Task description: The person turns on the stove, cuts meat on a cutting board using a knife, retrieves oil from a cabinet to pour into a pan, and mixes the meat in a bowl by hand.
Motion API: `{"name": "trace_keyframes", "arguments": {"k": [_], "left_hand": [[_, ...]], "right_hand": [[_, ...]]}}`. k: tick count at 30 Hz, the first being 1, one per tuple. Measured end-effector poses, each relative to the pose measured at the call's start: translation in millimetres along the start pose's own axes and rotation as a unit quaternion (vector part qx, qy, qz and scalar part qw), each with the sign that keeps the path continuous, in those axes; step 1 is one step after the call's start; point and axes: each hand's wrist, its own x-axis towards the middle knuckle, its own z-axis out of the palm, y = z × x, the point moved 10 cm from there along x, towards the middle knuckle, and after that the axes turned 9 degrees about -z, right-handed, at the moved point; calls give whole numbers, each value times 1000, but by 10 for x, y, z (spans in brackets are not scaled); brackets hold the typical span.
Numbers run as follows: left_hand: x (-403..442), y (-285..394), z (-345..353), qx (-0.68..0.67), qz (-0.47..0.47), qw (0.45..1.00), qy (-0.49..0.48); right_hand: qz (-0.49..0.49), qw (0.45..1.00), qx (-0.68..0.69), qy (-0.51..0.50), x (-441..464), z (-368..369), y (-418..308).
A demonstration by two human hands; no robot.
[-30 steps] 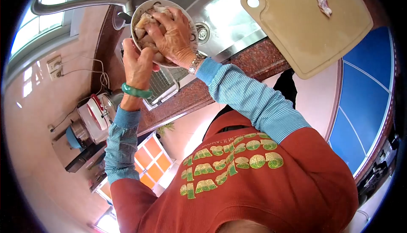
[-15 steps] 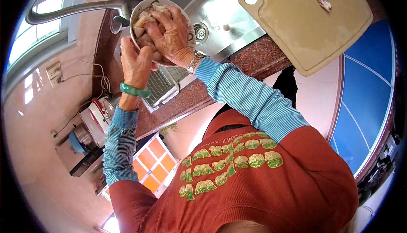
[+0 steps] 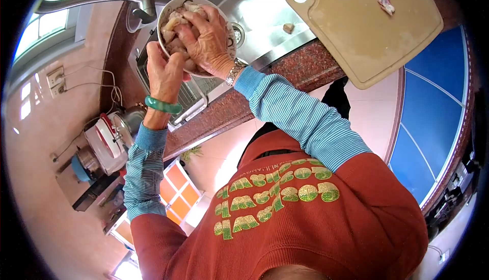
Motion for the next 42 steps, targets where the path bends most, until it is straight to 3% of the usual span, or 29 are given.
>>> {"name": "trace_keyframes", "arguments": {"k": [5,6,8,10,12,13,16,17,18,21,22,23,24,26,27,30,31,33,38,42], "left_hand": [[-21,-204,-17,-19,-26,999,-8],[-31,-292,-24,-79,-37,996,-7],[-65,-487,-29,-149,-46,988,-4],[-139,-789,63,-340,-61,937,-53],[-226,-1065,172,-458,-96,883,-36],[-277,-1146,241,-495,-92,863,-35],[-384,-1333,287,-555,-88,827,-2],[-434,-1398,268,-566,-90,819,25],[-474,-1391,238,-577,-90,811,38],[-607,-1566,110,-564,-95,818,51],[-678,-1609,70,-560,-102,819,74],[-742,-1661,40,-561,-102,817,87],[-805,-1705,12,-563,-102,814,99],[-927,-1700,6,-574,-137,802,87],[-989,-1729,-14,-579,-135,799,95],[-1095,-1788,-48,-592,-132,789,99],[-1130,-1784,-47,-594,-134,787,95],[-1150,-1767,-26,-597,-136,786,88],[-1068,-1644,16,-587,-141,793,90],[-920,-1483,115,-600,-116,791,22]], "right_hand": [[-31,999,-8,-12,-58,43,-39],[-33,999,-9,-17,-78,54,-60],[-114,974,-188,-62,-98,107,-244],[-150,959,-209,-118,-5,144,-471],[-168,877,-309,-328,-73,401,-684],[-209,903,-266,-266,-30,346,-800],[-187,900,-199,-340,110,415,-912],[-217,928,-133,-273,274,321,-929],[-197,929,-65,-308,532,290,-818],[-170,924,-295,-172,1178,-114,58],[-173,922,-298,-178,1137,-143,444],[-121,847,-368,-365,901,83,1039],[-62,731,-423,-532,514,146,1612],[-103,571,-478,-660,-96,92,2336],[-108,569,-482,-657,-187,67,2483],[3,473,-542,-695,-385,-295,2818],[-1,472,-550,-689,-341,-283,2704],[157,491,-545,-662,-322,-443,2599],[123,554,-550,-613,-209,-422,2789],[6,730,-438,-525,253,-181,2357]]}}
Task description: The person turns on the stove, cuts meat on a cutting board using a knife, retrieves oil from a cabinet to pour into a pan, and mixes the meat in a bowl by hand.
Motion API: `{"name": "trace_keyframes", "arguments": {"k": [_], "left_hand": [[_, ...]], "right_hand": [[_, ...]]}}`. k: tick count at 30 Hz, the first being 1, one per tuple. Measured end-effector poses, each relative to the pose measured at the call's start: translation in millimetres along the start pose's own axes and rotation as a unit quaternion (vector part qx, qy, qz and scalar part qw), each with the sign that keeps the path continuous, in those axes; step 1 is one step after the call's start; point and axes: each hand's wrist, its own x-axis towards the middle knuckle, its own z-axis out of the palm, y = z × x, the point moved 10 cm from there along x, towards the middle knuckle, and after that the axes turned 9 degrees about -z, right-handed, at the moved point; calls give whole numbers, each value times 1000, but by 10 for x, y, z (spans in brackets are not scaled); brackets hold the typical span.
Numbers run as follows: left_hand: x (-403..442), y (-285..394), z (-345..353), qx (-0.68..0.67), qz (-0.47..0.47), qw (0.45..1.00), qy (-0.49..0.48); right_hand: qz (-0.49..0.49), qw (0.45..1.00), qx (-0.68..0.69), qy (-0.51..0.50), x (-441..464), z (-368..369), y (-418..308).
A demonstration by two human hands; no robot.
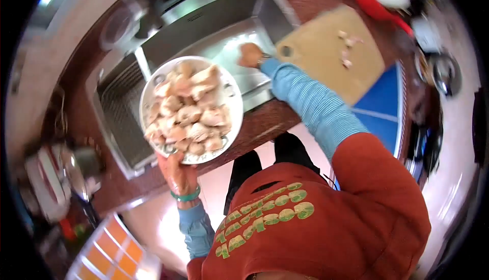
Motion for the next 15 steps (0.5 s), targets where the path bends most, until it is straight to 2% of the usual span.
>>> {"name": "trace_keyframes", "arguments": {"k": [1,2,3,5,7,8,10,13,15], "left_hand": [[29,34,69,-5,22,1000,-5],[80,60,185,-13,42,999,-18],[123,83,275,16,38,998,-47],[190,108,629,68,26,991,-116],[184,130,1133,94,5,980,-173],[113,160,1275,92,-1,978,-189],[132,57,1659,124,-3,960,-250],[-57,-292,2402,138,-88,918,-361],[-200,-521,2758,137,-119,899,-399]], "right_hand": [[3,982,57,181,-159,-654,-189],[-65,930,173,316,-303,-1189,-307],[-16,903,207,375,-694,-1801,-473],[-57,828,257,496,-1378,-2575,-687],[-146,794,313,500,-1867,-2944,-933],[-189,817,267,476,-2101,-3041,-1180],[-144,884,183,405,-2479,-3084,-1311],[-136,883,101,438,-3111,-3286,-1221],[-92,857,43,505,-3634,-3464,-1005]]}}
